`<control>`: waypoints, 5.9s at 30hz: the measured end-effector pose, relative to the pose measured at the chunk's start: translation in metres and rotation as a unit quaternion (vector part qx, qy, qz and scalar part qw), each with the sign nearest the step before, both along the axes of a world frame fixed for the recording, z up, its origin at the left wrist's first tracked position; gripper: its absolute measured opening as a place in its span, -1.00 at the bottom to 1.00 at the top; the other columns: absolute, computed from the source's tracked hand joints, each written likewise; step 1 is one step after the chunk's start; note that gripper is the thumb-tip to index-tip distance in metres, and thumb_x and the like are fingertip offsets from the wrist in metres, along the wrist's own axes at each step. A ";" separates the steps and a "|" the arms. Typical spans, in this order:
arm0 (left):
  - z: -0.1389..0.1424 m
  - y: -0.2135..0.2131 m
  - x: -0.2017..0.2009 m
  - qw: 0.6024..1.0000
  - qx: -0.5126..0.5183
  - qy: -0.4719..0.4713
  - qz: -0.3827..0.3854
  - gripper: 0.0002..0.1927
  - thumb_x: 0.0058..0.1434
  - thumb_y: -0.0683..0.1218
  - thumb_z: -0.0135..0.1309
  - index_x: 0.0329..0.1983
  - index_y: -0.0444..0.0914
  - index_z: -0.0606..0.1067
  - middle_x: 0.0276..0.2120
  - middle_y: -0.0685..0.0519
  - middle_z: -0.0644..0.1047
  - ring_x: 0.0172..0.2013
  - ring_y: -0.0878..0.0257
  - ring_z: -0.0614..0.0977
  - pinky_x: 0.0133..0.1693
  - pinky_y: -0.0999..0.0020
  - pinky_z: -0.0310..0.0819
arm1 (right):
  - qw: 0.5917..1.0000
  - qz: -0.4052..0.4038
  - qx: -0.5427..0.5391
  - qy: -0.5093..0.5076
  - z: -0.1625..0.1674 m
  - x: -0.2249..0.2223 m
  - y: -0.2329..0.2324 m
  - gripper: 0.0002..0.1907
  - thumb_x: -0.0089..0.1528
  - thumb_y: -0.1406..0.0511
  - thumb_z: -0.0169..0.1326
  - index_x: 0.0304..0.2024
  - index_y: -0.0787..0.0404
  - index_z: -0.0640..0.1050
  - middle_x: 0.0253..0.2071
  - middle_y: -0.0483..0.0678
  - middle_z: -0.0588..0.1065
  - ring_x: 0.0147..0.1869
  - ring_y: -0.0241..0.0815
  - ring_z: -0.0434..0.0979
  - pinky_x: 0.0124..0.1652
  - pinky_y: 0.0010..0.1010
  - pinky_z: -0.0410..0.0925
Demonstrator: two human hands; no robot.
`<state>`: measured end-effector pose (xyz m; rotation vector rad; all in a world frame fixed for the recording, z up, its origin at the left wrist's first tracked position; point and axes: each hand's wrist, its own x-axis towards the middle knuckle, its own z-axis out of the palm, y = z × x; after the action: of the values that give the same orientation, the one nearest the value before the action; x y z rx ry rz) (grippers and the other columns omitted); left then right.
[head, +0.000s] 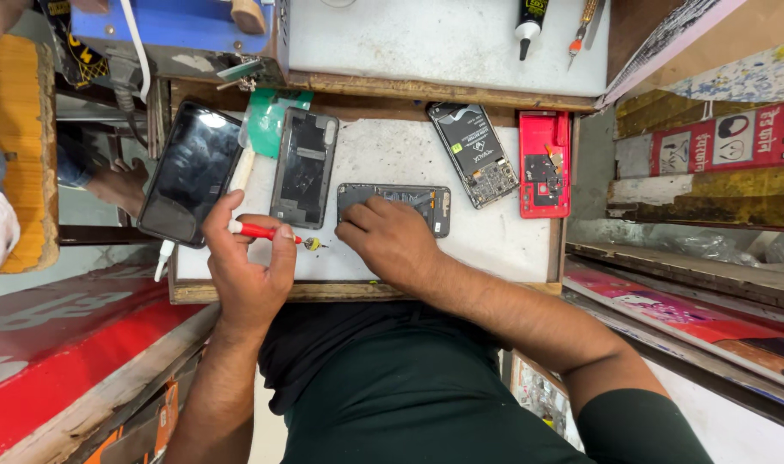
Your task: The person disassembles a smartphone, removes the motherboard, and then reassembles the device. They use a screwdriver to remove screws and a plastic tool to pry open the casing. The person also inserts a SIM card into the phone.
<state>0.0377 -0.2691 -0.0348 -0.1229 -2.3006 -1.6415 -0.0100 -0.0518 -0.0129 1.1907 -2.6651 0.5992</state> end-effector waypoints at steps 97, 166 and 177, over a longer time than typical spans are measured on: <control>0.005 0.045 -0.008 0.990 -0.069 0.096 -0.072 -0.49 0.31 -0.26 0.28 0.26 -0.28 0.34 -0.19 -0.07 0.63 -0.18 0.14 0.73 -0.12 0.33 0.65 | 0.985 -0.139 -0.091 -0.049 -0.014 0.018 0.046 -0.69 0.14 0.48 0.16 -0.06 0.14 0.62 0.09 -0.01 0.57 0.35 0.08 0.47 0.34 0.09 0.25; 0.055 0.042 -0.005 0.943 -0.314 0.076 -0.076 -0.64 0.22 -0.04 0.29 -0.03 -0.31 0.49 -0.34 -0.06 0.58 -0.27 -0.03 0.64 -0.18 0.06 0.56 | 0.977 -0.131 -0.118 -0.118 -0.005 0.026 0.030 -0.74 0.20 0.39 0.16 -0.03 0.15 0.61 0.19 -0.02 0.51 0.44 0.10 0.35 0.38 0.18 0.12; 0.082 0.042 -0.005 0.921 -0.346 0.124 -0.131 -0.77 0.14 -0.15 0.12 -0.12 -0.26 0.51 -0.27 -0.10 0.58 -0.32 0.01 0.64 -0.25 0.16 0.51 | 0.982 -0.115 -0.110 -0.102 -0.004 0.028 0.034 -0.71 0.14 0.39 0.18 -0.07 0.15 0.62 0.17 0.00 0.51 0.41 0.13 0.34 0.38 0.15 0.12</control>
<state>0.0328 -0.2271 0.0471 -0.7746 -2.6184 -0.7598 0.0176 -0.0177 -0.0173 0.7867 -2.7548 0.9910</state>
